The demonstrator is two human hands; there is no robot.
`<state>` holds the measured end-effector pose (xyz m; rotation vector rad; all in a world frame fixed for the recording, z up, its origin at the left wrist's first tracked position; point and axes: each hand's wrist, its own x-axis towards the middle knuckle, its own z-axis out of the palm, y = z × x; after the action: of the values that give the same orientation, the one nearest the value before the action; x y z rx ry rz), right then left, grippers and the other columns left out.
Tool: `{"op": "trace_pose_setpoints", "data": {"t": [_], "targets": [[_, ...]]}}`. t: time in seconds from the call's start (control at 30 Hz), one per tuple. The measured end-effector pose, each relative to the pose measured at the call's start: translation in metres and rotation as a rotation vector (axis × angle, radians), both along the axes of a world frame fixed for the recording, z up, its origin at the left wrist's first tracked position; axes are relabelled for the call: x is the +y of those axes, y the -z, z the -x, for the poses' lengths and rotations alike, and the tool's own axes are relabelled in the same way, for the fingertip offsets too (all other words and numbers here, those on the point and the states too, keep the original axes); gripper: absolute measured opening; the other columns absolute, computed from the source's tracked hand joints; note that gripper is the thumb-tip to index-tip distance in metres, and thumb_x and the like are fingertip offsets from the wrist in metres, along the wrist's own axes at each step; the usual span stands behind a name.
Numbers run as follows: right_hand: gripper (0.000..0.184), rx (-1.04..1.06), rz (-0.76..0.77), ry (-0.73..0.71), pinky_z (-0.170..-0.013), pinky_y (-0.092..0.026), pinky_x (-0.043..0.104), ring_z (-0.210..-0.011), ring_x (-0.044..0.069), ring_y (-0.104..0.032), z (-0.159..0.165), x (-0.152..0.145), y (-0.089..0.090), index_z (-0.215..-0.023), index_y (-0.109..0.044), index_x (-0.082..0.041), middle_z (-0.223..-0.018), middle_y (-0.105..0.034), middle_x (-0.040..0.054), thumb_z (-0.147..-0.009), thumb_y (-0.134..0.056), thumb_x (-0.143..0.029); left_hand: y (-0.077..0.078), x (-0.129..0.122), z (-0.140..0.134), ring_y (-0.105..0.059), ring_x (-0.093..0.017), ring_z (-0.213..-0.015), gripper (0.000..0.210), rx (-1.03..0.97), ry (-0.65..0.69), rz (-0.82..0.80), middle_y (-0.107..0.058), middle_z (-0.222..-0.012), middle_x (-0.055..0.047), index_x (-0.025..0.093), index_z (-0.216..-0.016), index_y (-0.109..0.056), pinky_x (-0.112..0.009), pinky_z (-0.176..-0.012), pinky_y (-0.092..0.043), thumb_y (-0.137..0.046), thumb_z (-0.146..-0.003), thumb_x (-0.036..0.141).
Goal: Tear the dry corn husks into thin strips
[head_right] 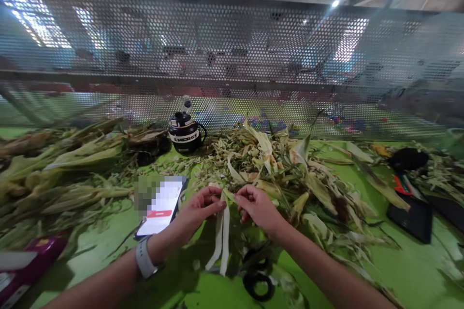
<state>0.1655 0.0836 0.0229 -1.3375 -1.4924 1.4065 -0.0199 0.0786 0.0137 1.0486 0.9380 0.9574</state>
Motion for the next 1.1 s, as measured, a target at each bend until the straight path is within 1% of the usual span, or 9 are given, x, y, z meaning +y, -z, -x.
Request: {"op": "trace_pose_setpoints", "data": {"t": [0.13,0.23,0.33,0.4,0.53,0.73,0.87,1.0,1.1], "targets": [[0.025,-0.14,-0.24,-0.036,-0.052,-0.043,0.022,-0.053,0.01,-0.054,-0.004,0.0,0.003,-0.08,-0.061,-0.018,-0.067,-0.056,-0.0013,-0.081,-0.058,-0.043,0.0,-0.001,0.0,-0.045,-0.007,-0.054,0.036,0.004,-0.001,0.008,-0.051,-0.061,0.007,0.015,-0.095,-0.05,-0.019,-0.052,-0.035,-0.071,-0.069,0.031],[0.025,-0.127,-0.203,-0.015,-0.042,-0.037,0.021,-0.045,0.008,-0.044,-0.004,-0.001,-0.001,-0.08,-0.059,-0.018,-0.061,-0.05,-0.0031,-0.082,-0.056,-0.043,0.002,-0.003,-0.002,-0.044,-0.008,-0.052,0.042,0.038,0.012,-0.044,-0.049,-0.061,0.008,0.016,-0.104,-0.046,-0.019,-0.051,-0.034,-0.068,-0.07,0.028],[0.025,-0.084,-0.102,-0.015,-0.036,-0.031,0.019,-0.039,0.007,-0.038,-0.001,-0.004,-0.008,-0.081,-0.057,-0.017,-0.057,-0.047,-0.005,-0.08,-0.057,-0.042,0.003,-0.007,-0.002,-0.048,-0.01,-0.054,0.054,0.207,-0.07,-0.232,-0.053,-0.065,0.006,0.017,-0.12,-0.037,-0.021,-0.052,-0.037,-0.063,-0.073,0.023],[0.022,-0.092,-0.115,-0.014,-0.039,-0.033,0.019,-0.044,0.007,-0.042,0.0,-0.005,-0.013,-0.081,-0.057,-0.017,-0.06,-0.05,-0.0037,-0.079,-0.058,-0.039,0.004,-0.009,-0.002,-0.05,-0.011,-0.055,0.06,0.358,-0.099,-0.388,-0.056,-0.067,0.005,0.017,-0.129,-0.032,-0.022,-0.052,-0.039,-0.058,-0.076,0.02],[0.016,-0.151,-0.233,-0.054,-0.047,-0.04,0.018,-0.059,0.01,-0.051,0.001,-0.011,-0.02,-0.081,-0.06,-0.016,-0.069,-0.056,0.0,-0.08,-0.059,-0.032,0.002,-0.012,0.0,-0.053,-0.012,-0.055,0.046,0.561,0.034,-0.604,-0.06,-0.067,0.002,0.017,-0.123,-0.048,-0.023,-0.055,-0.041,-0.052,-0.077,0.013],[0.03,-0.033,-0.051,-0.241,-0.043,-0.044,0.02,-0.049,0.01,-0.057,0.004,-0.024,-0.022,-0.099,-0.059,-0.017,-0.071,-0.062,0.0003,-0.086,-0.054,-0.044,-0.001,-0.011,0.003,-0.061,-0.013,-0.062,0.018,0.449,0.01,-0.581,-0.069,-0.077,-0.005,0.015,-0.096,-0.062,-0.022,-0.058,-0.047,-0.055,-0.08,0.02],[0.036,-0.057,0.019,-0.242,-0.04,-0.041,0.019,-0.047,0.011,-0.061,0.008,-0.033,-0.027,-0.11,-0.054,-0.018,-0.075,-0.067,0.0025,-0.089,-0.049,-0.046,-0.001,-0.008,0.004,-0.058,-0.012,-0.056,0.014,0.469,-0.099,-0.552,-0.067,-0.066,-0.002,0.015,-0.087,-0.063,-0.021,-0.052,-0.043,-0.057,-0.075,0.018],[0.028,-0.21,-0.137,-0.284,-0.047,-0.041,0.02,-0.054,0.012,-0.062,0.015,-0.049,-0.032,-0.104,-0.057,-0.018,-0.076,-0.067,0.0024,-0.09,-0.048,-0.04,0.009,-0.002,0.005,-0.057,-0.013,-0.05,0.013,0.521,-0.182,-0.463,-0.064,-0.058,0.002,0.016,-0.085,-0.058,-0.02,-0.047,-0.04,-0.059,-0.072,0.017],[0.031,-0.376,-0.335,-0.399,-0.049,-0.035,0.021,-0.051,0.009,-0.052,0.018,-0.06,-0.034,-0.077,-0.061,-0.017,-0.06,-0.058,-0.0018,-0.093,-0.043,-0.037,0.016,0.0,0.005,-0.061,-0.014,-0.056,0.013,0.468,-0.181,-0.439,-0.068,-0.065,0.0,0.017,-0.087,-0.056,-0.022,-0.05,-0.044,-0.059,-0.074,0.02]]}}
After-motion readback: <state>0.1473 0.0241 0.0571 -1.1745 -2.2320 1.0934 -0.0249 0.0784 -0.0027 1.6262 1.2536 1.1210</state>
